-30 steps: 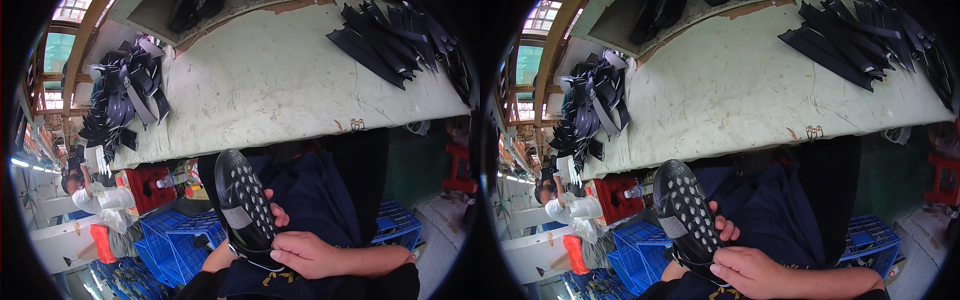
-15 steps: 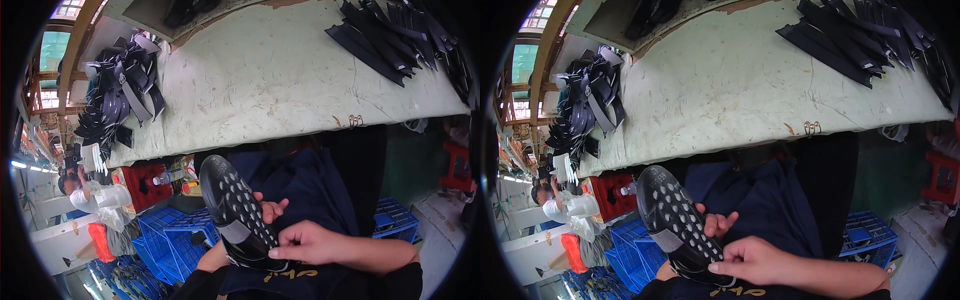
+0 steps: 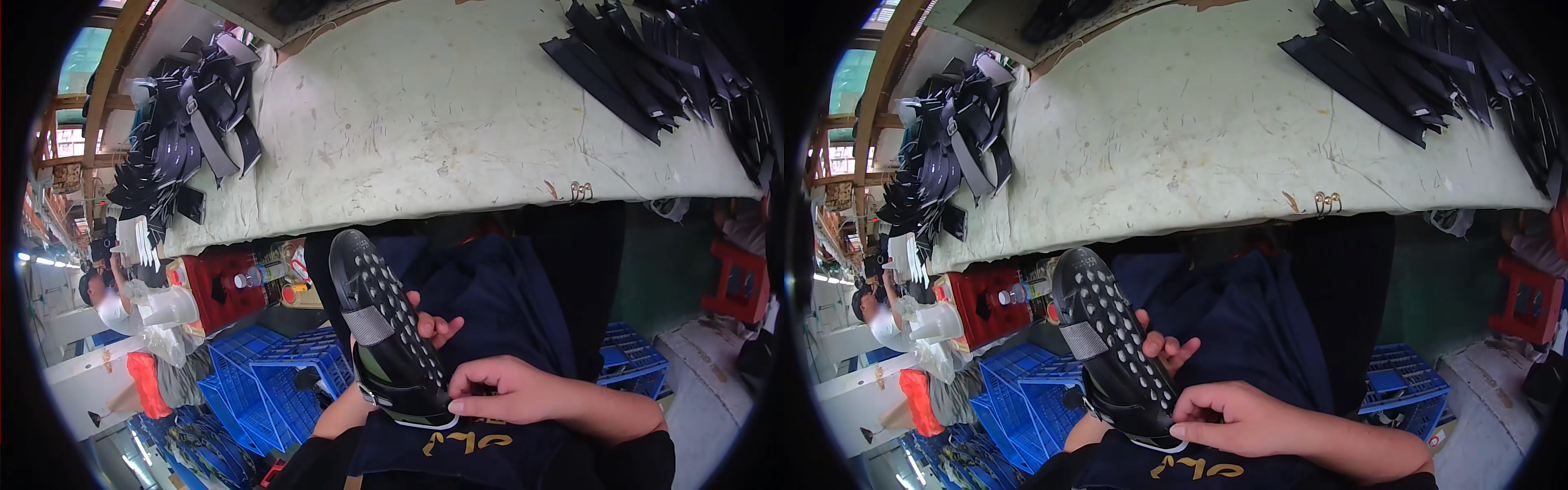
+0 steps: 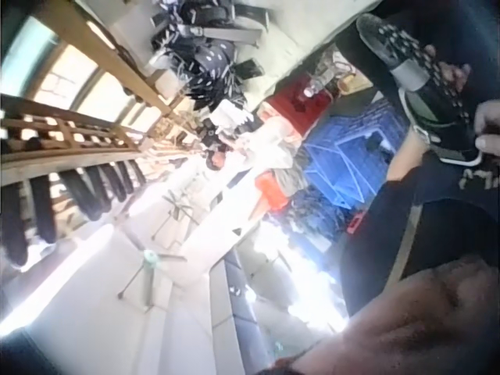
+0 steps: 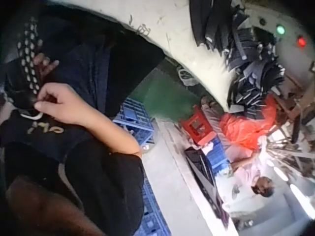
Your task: Assembling sandals by fitting soles, straps, and shoe lasts together.
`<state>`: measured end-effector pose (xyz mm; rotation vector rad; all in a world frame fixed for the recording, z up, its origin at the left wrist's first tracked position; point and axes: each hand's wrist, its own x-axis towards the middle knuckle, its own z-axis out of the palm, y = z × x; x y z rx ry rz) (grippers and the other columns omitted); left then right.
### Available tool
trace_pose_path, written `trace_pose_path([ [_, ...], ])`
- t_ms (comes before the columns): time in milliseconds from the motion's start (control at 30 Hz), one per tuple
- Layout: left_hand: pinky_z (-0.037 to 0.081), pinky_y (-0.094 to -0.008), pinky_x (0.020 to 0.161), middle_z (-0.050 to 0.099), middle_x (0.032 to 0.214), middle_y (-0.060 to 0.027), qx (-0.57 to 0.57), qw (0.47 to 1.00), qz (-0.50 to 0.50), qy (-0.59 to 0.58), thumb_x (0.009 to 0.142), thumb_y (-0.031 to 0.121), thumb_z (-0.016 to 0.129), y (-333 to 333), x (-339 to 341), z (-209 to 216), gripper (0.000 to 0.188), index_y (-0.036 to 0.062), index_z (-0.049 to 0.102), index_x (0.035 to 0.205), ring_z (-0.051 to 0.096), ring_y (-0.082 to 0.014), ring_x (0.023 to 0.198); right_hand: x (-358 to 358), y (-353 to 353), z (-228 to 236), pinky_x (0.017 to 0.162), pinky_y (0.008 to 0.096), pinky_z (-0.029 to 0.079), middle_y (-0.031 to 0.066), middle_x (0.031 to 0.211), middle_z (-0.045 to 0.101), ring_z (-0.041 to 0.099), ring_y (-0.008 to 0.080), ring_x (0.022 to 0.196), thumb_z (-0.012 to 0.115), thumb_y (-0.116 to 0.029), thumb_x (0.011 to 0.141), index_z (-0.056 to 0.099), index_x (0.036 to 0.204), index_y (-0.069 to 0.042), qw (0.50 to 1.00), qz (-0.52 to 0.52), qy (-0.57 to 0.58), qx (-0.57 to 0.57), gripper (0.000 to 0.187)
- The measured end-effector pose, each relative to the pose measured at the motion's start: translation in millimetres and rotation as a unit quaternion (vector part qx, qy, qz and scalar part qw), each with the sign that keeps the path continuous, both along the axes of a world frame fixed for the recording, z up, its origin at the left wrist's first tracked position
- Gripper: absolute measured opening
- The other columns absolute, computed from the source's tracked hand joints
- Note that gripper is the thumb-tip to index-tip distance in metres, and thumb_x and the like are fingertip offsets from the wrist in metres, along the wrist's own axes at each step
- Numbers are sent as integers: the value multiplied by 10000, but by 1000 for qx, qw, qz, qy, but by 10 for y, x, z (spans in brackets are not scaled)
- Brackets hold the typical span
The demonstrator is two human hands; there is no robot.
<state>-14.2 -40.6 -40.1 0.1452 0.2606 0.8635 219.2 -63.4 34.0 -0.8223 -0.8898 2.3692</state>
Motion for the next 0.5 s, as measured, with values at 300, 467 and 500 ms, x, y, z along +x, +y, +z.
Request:
trace_pose_path([
  [300, 193, -537, 1252, 650, 1160, -35, 43, 999, 10, 10, 1035, 352, 548, 1, 43, 18, 545, 191, 416, 1539, 546, -253, 1248, 5, 3, 0, 590, 208, 421, -41, 745, 639, 549, 24, 667, 724, -174, 966, 692, 920, -23, 998, 32, -45, 2, 161],
  [467, 208, -532, 1245, 654, 1135, -22, 78, 996, 34, 39, 1027, 348, 567, -17, 83, 59, 531, 177, 443, 1514, 553, -244, 1227, -9, 151, -35, 573, 242, 437, -11, 689, 635, 558, 67, 622, 806, -303, 888, 686, 863, -26, 989, 115, -92, 13, 303],
  [500, 210, -527, 1245, 655, 1131, -19, 100, 993, 48, 48, 1026, 343, 572, -21, 124, 78, 527, 174, 447, 1509, 553, -242, 1224, -18, 205, -86, 599, 253, 455, 7, 695, 641, 573, 90, 629, 827, -350, 857, 683, 851, -27, 975, 179, -131, 26, 353],
])
